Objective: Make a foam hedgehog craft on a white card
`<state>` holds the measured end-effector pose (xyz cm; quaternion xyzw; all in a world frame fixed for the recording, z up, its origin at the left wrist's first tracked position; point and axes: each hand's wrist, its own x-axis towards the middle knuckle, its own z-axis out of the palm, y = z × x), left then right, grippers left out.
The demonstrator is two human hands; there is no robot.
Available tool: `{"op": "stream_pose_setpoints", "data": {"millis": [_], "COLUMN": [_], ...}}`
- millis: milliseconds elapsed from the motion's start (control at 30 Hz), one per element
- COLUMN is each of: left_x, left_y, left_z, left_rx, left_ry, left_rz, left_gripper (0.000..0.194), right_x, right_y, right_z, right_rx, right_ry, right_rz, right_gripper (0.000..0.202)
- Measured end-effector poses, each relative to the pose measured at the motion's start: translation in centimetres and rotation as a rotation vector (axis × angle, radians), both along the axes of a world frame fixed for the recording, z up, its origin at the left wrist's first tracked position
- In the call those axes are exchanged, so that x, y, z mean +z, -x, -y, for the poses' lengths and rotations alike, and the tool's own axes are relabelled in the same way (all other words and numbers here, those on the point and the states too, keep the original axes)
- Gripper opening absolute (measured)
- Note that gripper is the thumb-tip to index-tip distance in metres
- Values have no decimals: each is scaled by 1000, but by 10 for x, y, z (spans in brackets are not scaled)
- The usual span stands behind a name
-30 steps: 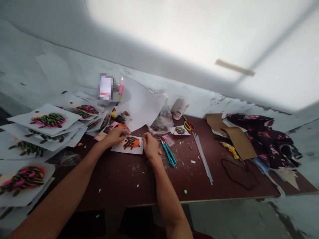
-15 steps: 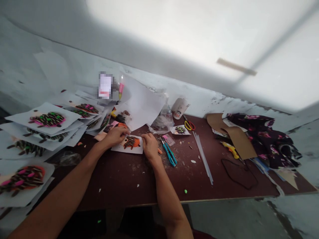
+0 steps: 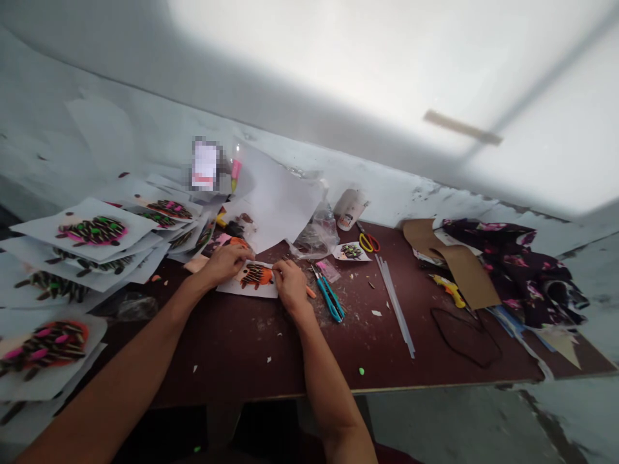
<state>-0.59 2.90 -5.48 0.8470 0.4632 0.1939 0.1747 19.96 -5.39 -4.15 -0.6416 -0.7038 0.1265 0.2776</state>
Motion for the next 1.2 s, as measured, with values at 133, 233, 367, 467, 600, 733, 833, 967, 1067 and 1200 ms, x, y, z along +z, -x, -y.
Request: {"op": "stream_pose_setpoints", "data": {"millis": [133, 233, 367, 467, 600, 733, 833, 967, 1067, 1200], "left_x": [0, 1, -1, -4, -7, -4, -2, -2, -4, -4], "left_y": [-1, -2, -3, -3, -3, -3, -3, -4, -3, -3], "left_z": [1, 1, 0, 0, -1, -1, 0, 0, 0, -1], "left_rx": [2, -15, -11, -14, -27, -30, -22, -19, -18, -29], "left_ry": [2, 3, -5, -27, -33, -23, -18, -18, -27, -29], "left_rz": [-4, -14, -24, -16, -11, -31, -55, -54, -41, -45], "left_gripper": [40, 41, 41, 40, 39, 38, 39, 39, 40, 40], "right_x": [0, 0, 0, 1, 0, -2, -3, -4, -4, -1], "right_y": [2, 5, 8, 9, 11, 13, 13, 12, 13, 14], "right_z": [0, 1, 2, 1, -1, -2, -3, -4, -5, -5], "right_rx": [-2, 18, 26, 16, 8, -2, 4, 4, 1, 6], "right_ry": [0, 13, 19, 34, 51, 47, 43, 51, 58, 70], "right_rz": [-6, -9, 9, 52, 114, 155, 167, 183, 205, 232], "right_gripper": [19, 22, 24, 24, 24, 25, 24, 23, 22, 23]}}
